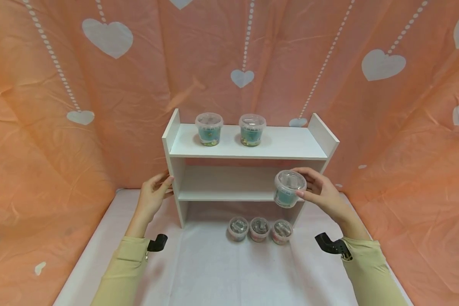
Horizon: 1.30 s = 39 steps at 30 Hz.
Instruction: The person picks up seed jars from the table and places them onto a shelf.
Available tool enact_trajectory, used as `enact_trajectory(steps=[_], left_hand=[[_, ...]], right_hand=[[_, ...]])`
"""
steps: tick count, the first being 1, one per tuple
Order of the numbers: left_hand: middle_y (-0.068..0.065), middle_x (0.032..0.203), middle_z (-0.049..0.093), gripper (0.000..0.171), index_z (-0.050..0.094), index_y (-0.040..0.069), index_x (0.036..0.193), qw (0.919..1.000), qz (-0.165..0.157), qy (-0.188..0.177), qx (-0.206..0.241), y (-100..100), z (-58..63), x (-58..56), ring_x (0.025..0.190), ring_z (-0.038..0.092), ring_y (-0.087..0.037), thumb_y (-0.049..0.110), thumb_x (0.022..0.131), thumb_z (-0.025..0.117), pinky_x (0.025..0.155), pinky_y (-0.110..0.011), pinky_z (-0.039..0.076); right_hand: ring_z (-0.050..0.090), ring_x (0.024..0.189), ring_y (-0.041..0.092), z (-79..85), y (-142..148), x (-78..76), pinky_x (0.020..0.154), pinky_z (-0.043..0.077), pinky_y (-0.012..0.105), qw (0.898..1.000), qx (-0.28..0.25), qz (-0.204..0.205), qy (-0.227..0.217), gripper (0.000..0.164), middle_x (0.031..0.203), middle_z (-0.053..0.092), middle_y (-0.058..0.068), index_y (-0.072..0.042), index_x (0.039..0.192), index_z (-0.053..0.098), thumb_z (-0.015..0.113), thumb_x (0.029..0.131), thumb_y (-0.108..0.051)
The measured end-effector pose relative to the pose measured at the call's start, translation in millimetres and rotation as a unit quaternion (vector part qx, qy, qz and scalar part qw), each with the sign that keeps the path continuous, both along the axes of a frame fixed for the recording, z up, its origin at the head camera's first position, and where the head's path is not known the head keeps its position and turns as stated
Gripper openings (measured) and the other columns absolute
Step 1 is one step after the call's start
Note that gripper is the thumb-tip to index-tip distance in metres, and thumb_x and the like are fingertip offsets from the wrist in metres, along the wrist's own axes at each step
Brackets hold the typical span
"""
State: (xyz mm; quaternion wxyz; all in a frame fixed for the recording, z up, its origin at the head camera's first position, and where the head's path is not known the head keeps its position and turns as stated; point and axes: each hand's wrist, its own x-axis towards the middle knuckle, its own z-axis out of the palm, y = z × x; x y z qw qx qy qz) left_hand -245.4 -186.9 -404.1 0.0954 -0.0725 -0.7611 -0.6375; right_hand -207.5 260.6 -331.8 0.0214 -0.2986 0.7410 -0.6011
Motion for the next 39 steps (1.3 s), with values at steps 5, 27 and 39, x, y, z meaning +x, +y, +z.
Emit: enact_trajectory(steps=[5,27,39], left_hand=[[-0.024,0.133,0.051,0.055,0.044,0.0,0.142,1.0,0.0,0.003,-0.004,0,1.7,1.2,0.107,0.058,-0.036,0.031,0.098,0.056,0.087,-0.042,0.053],[-0.024,0.134,0.05,0.054,0.043,0.001,0.142,1.0,-0.005,-0.002,0.006,0,3.5,3.1,0.109,0.056,-0.041,0.029,0.098,0.056,0.088,-0.043,0.052],[-0.024,0.133,0.05,0.055,0.043,0.001,0.142,1.0,-0.007,0.0,0.004,0,3.8,2.4,0.107,0.057,-0.042,0.03,0.098,0.056,0.087,-0.043,0.052]], right_hand=[[0.058,0.105,0.017,20.4,-1,-4.0,0.083,0.053,0.024,1.0,-0.002,-0.006,0.012,0.045,0.122,0.055,0.007,0.004,0.135,0.043,0.056,0.092,0.007],[0.046,0.125,0.017,77.2,-16,-42.2,0.089,0.046,0.014,0.984,0.021,-0.174,-0.014,0.057,0.14,0.043,0.01,-0.009,0.144,0.041,0.064,0.094,-0.022],[0.051,0.117,0.016,76.3,-27,-62.1,0.09,0.049,0.019,0.985,-0.038,-0.166,-0.037,0.058,0.134,0.044,0.015,0.002,0.142,0.038,0.064,0.093,-0.015]])
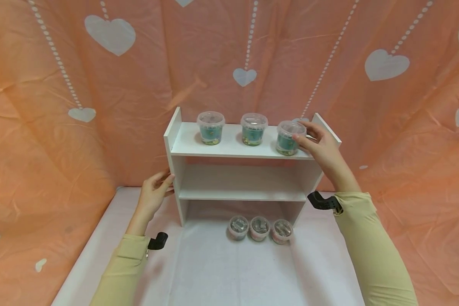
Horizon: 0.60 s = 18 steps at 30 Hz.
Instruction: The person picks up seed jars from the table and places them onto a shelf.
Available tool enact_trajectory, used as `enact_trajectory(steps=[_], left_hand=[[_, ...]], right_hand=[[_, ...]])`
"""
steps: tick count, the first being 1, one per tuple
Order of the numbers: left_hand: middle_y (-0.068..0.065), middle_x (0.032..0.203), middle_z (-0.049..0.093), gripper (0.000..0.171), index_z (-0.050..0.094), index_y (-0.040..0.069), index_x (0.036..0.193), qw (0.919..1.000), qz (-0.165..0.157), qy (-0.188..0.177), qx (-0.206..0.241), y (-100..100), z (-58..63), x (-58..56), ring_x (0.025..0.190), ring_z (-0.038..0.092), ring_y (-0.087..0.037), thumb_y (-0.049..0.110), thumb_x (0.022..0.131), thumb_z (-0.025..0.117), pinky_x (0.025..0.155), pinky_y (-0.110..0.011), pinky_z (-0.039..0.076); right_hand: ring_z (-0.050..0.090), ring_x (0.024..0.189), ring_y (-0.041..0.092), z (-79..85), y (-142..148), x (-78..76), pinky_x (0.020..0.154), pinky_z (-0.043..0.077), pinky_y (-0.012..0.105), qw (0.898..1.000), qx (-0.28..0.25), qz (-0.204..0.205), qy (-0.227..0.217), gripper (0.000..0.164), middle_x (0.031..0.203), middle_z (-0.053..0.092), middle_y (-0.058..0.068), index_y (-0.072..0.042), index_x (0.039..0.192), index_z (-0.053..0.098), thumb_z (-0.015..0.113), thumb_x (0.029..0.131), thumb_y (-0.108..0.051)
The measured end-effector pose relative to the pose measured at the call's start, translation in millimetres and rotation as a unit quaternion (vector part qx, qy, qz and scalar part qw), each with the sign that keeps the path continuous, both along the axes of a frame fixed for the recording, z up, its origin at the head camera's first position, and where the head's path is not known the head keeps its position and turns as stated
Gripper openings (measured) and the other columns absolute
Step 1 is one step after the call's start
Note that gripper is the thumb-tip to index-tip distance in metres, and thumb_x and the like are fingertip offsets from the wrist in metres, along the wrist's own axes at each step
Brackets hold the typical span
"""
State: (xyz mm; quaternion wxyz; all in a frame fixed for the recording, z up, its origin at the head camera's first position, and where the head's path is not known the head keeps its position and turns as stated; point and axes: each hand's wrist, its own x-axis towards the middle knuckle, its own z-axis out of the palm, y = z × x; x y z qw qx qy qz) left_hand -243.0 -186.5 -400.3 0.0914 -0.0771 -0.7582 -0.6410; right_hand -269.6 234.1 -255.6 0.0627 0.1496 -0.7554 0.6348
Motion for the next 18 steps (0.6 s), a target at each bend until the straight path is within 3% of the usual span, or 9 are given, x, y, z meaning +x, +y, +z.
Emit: enact_trajectory(steps=[5,11,18], left_hand=[[-0.025,0.133,0.05,0.055,0.043,0.0,0.142,1.0,0.0,0.0,0.001,0,0.9,-0.3,0.106,0.057,-0.043,0.03,0.098,0.056,0.087,-0.045,0.052],[-0.025,0.133,0.05,0.055,0.043,0.0,0.142,1.0,-0.001,0.002,0.001,-1,1.4,-0.7,0.106,0.057,-0.043,0.03,0.098,0.056,0.087,-0.044,0.052],[-0.025,0.133,0.05,0.055,0.043,0.0,0.142,1.0,-0.003,0.002,0.0,0,-0.2,-0.7,0.107,0.057,-0.042,0.029,0.098,0.056,0.087,-0.043,0.052]], right_hand=[[0.051,0.117,0.016,-0.4,-2,-4.9,0.091,0.049,0.021,1.0,0.009,-0.008,-0.001,0.06,0.135,0.043,0.016,0.0,0.143,0.038,0.065,0.093,-0.017],[0.043,0.127,0.022,1.7,-3,-9.2,0.103,0.042,0.035,0.999,0.035,-0.021,-0.018,0.064,0.142,0.04,0.015,-0.007,0.147,0.034,0.063,0.094,-0.026],[0.038,0.131,0.023,2.1,-5,-15.7,0.108,0.035,0.041,0.999,0.03,-0.024,-0.027,0.063,0.146,0.037,0.018,-0.005,0.149,0.03,0.06,0.096,-0.023]])
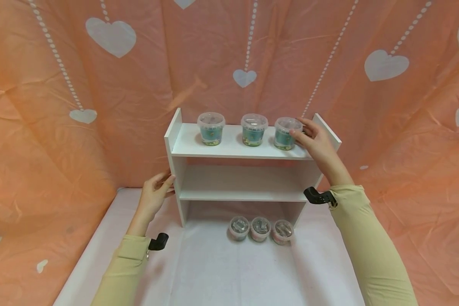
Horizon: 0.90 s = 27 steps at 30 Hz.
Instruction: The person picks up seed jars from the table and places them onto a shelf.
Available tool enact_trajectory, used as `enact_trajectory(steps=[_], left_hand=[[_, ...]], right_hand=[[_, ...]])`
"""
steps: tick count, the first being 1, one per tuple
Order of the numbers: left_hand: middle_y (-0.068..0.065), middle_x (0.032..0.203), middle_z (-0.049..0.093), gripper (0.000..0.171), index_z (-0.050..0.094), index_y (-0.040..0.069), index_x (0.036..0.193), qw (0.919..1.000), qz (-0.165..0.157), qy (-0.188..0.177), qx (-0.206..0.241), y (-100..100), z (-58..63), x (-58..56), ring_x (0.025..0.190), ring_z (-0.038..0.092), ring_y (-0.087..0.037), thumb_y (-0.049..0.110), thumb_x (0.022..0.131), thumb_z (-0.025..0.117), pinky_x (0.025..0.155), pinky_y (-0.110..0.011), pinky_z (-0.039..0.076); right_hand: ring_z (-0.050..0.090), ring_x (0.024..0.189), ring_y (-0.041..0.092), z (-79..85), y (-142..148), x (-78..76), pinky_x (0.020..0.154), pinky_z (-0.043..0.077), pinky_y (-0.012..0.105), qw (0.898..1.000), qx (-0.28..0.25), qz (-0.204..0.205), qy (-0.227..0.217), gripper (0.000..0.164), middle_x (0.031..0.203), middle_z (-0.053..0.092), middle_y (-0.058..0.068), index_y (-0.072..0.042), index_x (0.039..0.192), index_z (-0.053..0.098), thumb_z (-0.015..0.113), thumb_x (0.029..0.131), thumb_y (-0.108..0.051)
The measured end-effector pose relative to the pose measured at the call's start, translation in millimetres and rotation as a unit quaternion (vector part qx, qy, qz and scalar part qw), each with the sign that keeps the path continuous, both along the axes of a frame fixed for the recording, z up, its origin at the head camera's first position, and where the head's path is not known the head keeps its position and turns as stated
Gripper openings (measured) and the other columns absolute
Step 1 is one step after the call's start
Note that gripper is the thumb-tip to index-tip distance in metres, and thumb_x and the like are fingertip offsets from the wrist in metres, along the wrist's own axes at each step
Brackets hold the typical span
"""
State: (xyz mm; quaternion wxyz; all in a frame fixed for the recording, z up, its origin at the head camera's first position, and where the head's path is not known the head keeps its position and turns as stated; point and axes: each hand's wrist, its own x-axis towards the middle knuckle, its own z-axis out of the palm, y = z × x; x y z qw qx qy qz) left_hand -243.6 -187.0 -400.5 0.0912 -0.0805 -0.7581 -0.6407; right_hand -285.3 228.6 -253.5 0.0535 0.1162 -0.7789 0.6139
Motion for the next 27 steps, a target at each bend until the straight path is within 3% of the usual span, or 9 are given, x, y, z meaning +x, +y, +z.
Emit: enact_trajectory(steps=[9,18,22,27], left_hand=[[-0.025,0.132,0.051,0.054,0.043,0.0,0.142,1.0,0.003,0.001,-0.001,1,-1.2,-1.0,0.107,0.057,-0.042,0.029,0.098,0.056,0.086,-0.042,0.053],[-0.024,0.133,0.05,0.054,0.044,0.001,0.142,1.0,0.004,0.003,0.0,1,-1.3,-1.2,0.107,0.057,-0.042,0.029,0.098,0.056,0.086,-0.041,0.053],[-0.024,0.133,0.051,0.053,0.044,0.0,0.142,1.0,0.003,0.004,0.0,1,-1.2,-1.3,0.106,0.057,-0.042,0.028,0.098,0.056,0.086,-0.04,0.053],[-0.024,0.133,0.05,0.054,0.044,0.0,0.141,1.0,0.005,0.0,-0.001,1,-0.6,-0.7,0.106,0.057,-0.042,0.029,0.098,0.056,0.085,-0.04,0.053]], right_hand=[[0.032,0.134,0.025,0.1,0,-2.7,0.111,0.03,0.042,1.0,-0.019,-0.003,0.009,0.063,0.152,0.025,0.02,-0.002,0.151,0.024,0.054,0.098,-0.02],[0.043,0.121,0.022,-5.5,5,6.8,0.111,0.03,0.046,0.996,-0.079,-0.004,0.035,0.058,0.141,0.033,0.024,0.005,0.148,0.024,0.05,0.099,-0.014],[0.045,0.121,0.025,-8.9,10,15.4,0.109,0.034,0.042,0.995,-0.097,0.001,0.04,0.057,0.138,0.035,0.021,0.005,0.146,0.026,0.051,0.098,-0.013],[0.051,0.118,0.026,-14.3,16,30.1,0.101,0.044,0.032,0.991,-0.11,0.006,0.073,0.046,0.13,0.047,0.019,0.003,0.139,0.04,0.055,0.097,-0.011]])
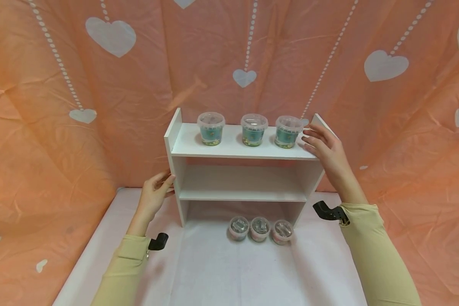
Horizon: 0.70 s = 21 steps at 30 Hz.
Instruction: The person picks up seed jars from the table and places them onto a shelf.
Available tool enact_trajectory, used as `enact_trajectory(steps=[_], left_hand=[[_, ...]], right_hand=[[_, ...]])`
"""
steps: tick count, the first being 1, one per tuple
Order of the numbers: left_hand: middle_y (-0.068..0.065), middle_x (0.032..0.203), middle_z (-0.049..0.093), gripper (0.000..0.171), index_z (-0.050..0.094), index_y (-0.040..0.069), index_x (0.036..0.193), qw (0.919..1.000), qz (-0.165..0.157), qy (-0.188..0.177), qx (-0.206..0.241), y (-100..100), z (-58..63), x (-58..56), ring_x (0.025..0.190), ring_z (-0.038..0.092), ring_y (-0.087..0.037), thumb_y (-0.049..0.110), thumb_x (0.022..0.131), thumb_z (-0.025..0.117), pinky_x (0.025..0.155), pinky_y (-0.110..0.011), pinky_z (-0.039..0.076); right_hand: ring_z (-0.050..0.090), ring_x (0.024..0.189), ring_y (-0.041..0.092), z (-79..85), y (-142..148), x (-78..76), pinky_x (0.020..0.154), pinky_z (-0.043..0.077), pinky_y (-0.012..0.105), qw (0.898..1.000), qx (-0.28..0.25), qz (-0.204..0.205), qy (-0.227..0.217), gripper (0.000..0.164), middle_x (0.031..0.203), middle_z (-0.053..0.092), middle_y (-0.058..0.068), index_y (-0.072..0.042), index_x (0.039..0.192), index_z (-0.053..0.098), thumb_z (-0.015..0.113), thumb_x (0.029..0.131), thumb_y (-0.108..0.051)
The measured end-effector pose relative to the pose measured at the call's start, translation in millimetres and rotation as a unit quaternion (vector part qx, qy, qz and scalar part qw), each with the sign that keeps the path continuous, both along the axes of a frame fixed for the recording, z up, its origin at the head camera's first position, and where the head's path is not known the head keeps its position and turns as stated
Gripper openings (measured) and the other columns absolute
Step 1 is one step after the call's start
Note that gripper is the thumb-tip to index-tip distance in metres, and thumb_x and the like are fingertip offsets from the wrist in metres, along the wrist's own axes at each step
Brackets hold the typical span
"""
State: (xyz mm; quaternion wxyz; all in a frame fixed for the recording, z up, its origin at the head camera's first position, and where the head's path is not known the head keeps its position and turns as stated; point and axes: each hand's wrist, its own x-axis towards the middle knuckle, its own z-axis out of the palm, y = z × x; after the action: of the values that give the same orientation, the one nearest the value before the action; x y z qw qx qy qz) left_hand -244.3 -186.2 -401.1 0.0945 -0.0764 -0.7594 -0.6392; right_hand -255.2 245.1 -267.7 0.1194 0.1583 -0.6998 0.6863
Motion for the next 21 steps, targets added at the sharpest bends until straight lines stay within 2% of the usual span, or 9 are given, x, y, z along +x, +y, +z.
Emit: enact_trajectory(steps=[4,7,12,14,21], left_hand=[[-0.024,0.134,0.05,0.054,0.044,0.001,0.142,1.0,0.0,-0.003,0.001,0,-0.1,0.3,0.107,0.057,-0.042,0.03,0.097,0.057,0.086,-0.041,0.053],[-0.024,0.134,0.05,0.054,0.044,0.001,0.142,1.0,0.0,-0.003,0.002,0,-0.5,0.4,0.107,0.057,-0.042,0.03,0.097,0.057,0.087,-0.041,0.053],[-0.024,0.134,0.05,0.054,0.044,0.0,0.142,1.0,0.001,-0.001,0.001,-1,-1.4,0.0,0.107,0.057,-0.042,0.03,0.097,0.057,0.086,-0.041,0.053],[-0.024,0.134,0.05,0.054,0.044,0.0,0.141,1.0,0.002,0.0,0.001,-1,-1.6,-0.2,0.107,0.057,-0.042,0.029,0.097,0.057,0.086,-0.041,0.053],[-0.024,0.134,0.05,0.055,0.044,0.001,0.142,1.0,0.0,-0.002,0.004,0,-0.3,0.1,0.107,0.056,-0.043,0.03,0.097,0.057,0.087,-0.042,0.053]], right_hand=[[0.056,0.113,0.021,-4.2,5,13.3,0.096,0.047,0.025,0.999,-0.012,0.014,0.034,0.034,0.121,0.054,0.017,0.0,0.129,0.049,0.054,0.097,-0.01],[0.058,0.111,0.02,-7.6,8,22.3,0.096,0.047,0.025,0.998,-0.015,0.027,0.059,0.028,0.117,0.058,0.015,-0.002,0.125,0.054,0.052,0.098,-0.009],[0.057,0.113,0.024,-15.0,11,35.2,0.099,0.046,0.028,0.996,-0.019,0.046,0.08,0.028,0.117,0.06,0.018,0.003,0.125,0.055,0.047,0.099,-0.007],[0.057,0.113,0.027,-19.4,12,39.4,0.1,0.045,0.03,0.995,-0.022,0.055,0.083,0.031,0.118,0.059,0.02,0.009,0.125,0.052,0.045,0.1,-0.006],[0.054,0.116,0.025,-45.0,24,45.5,0.103,0.042,0.031,0.986,-0.007,0.133,0.102,0.035,0.122,0.058,0.016,0.011,0.13,0.048,0.034,0.1,-0.003]])
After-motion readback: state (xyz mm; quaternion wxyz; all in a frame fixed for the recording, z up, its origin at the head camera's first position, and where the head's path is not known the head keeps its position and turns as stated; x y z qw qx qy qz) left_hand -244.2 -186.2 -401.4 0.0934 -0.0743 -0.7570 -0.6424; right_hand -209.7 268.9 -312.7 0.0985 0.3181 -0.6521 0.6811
